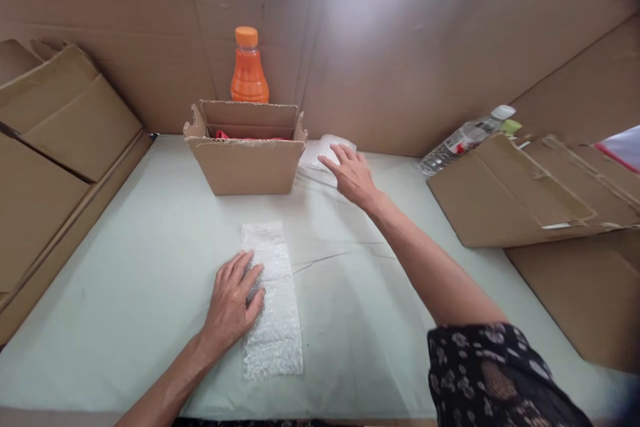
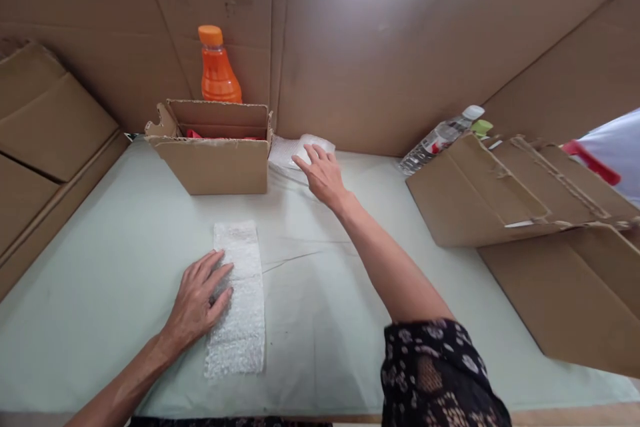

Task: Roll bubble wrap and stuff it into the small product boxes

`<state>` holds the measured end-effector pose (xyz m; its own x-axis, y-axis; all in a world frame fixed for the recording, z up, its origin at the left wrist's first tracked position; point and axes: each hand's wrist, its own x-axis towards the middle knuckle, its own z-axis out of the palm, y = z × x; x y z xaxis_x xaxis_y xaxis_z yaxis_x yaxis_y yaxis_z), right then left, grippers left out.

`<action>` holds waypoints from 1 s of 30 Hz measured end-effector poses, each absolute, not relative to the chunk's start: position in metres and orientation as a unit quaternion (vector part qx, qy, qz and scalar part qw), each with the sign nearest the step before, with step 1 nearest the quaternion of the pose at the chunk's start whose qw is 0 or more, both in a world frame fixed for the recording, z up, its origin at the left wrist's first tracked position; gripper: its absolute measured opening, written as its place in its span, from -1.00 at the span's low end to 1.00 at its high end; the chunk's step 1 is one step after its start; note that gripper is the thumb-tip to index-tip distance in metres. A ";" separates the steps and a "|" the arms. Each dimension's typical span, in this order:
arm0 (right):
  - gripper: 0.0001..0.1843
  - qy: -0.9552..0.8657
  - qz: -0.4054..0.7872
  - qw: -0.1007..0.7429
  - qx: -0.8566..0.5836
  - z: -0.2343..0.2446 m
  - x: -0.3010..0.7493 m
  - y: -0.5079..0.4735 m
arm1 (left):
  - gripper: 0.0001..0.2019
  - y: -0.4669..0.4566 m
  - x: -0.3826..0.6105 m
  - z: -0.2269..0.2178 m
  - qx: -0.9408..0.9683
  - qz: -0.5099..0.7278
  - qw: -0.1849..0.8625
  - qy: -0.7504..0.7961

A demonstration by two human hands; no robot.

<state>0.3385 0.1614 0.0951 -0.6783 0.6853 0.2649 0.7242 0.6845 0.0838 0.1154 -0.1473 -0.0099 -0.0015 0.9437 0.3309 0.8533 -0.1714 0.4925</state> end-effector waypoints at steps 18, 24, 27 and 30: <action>-0.84 -0.940 0.090 0.122 -0.306 0.071 0.372 -0.023 | -0.66 -0.119 0.099 0.005 0.585 0.310 0.072 0.746; -0.86 -0.913 0.145 0.174 -0.340 0.043 0.370 -0.047 | -0.97 -0.110 0.115 0.021 0.511 0.421 0.186 0.726; -0.88 -0.899 0.203 0.198 -0.333 0.042 0.372 -0.057 | -0.88 -0.125 0.111 0.039 0.424 0.507 0.293 0.691; -0.72 -0.865 0.282 0.246 -0.334 0.050 0.373 -0.074 | -0.74 -0.143 0.103 0.063 0.295 0.597 0.425 0.613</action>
